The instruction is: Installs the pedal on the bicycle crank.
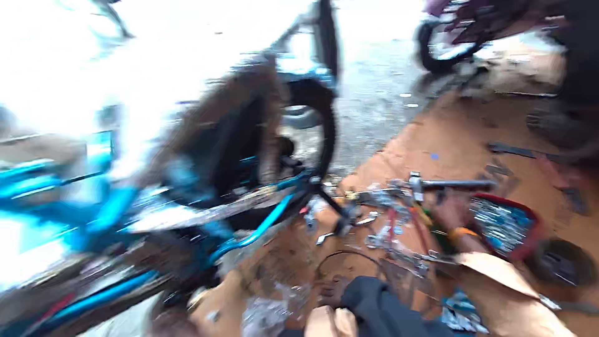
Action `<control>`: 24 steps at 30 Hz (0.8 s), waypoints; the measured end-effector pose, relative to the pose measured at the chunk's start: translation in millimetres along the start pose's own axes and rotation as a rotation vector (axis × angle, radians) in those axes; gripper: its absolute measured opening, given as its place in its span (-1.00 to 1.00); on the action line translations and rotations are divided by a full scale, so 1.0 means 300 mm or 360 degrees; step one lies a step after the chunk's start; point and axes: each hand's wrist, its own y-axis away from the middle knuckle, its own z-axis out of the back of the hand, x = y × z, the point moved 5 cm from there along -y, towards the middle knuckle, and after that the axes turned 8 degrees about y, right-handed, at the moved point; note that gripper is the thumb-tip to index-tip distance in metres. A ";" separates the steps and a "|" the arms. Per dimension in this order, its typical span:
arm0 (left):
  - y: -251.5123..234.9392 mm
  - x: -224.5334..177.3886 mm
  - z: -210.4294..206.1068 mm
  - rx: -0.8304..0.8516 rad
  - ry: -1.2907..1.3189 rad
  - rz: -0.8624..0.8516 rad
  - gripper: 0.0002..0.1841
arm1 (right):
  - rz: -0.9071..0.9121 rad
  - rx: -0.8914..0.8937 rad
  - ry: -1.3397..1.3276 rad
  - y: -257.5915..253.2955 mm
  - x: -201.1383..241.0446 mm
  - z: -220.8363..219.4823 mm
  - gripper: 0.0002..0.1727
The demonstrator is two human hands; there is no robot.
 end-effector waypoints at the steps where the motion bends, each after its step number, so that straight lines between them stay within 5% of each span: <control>1: -0.010 -0.005 -0.021 -0.0081 0.0013 0.0054 -0.41 | 0.0072 0.0007 -0.0056 -0.002 0.016 0.001 -0.09; 4: -0.025 0.011 -0.079 -0.0368 -0.0168 0.0040 -0.63 | 0.0118 0.0063 -0.0546 0.017 0.004 0.045 -0.17; 7: -0.031 0.004 -0.123 -0.0347 -0.0404 0.0034 -0.66 | -0.0093 0.0240 -0.1539 0.070 0.031 0.070 -0.38; 9: 0.000 0.012 -0.143 -0.0320 -0.0616 0.0025 -0.55 | -0.0039 0.0615 -0.2456 0.125 0.101 0.095 -0.67; 11: 0.036 0.035 -0.202 -0.0283 -0.0793 -0.0007 -0.29 | 0.0278 0.1033 -0.2962 0.191 0.196 0.156 -0.61; 14: 0.066 0.062 -0.317 -0.0046 -0.1037 -0.0247 -0.23 | 0.0812 0.1406 -0.2956 0.293 0.340 0.238 -0.36; 18: 0.088 0.101 -0.459 0.0600 -0.1664 -0.0400 -0.45 | 0.0916 0.1657 -0.2845 0.390 0.494 0.277 -0.24; 20: 0.143 0.123 -0.485 0.0876 -0.1568 -0.0105 -0.58 | 0.0963 0.1698 -0.2776 0.422 0.545 0.291 -0.30; 22: 0.205 0.140 -0.460 0.1044 -0.1220 0.0470 -0.54 | 0.0970 0.1674 -0.2698 0.446 0.569 0.296 -0.30; 24: 0.227 0.168 -0.384 0.0599 -0.0737 0.0852 -0.50 | 0.0954 0.1670 -0.2627 0.467 0.576 0.280 -0.21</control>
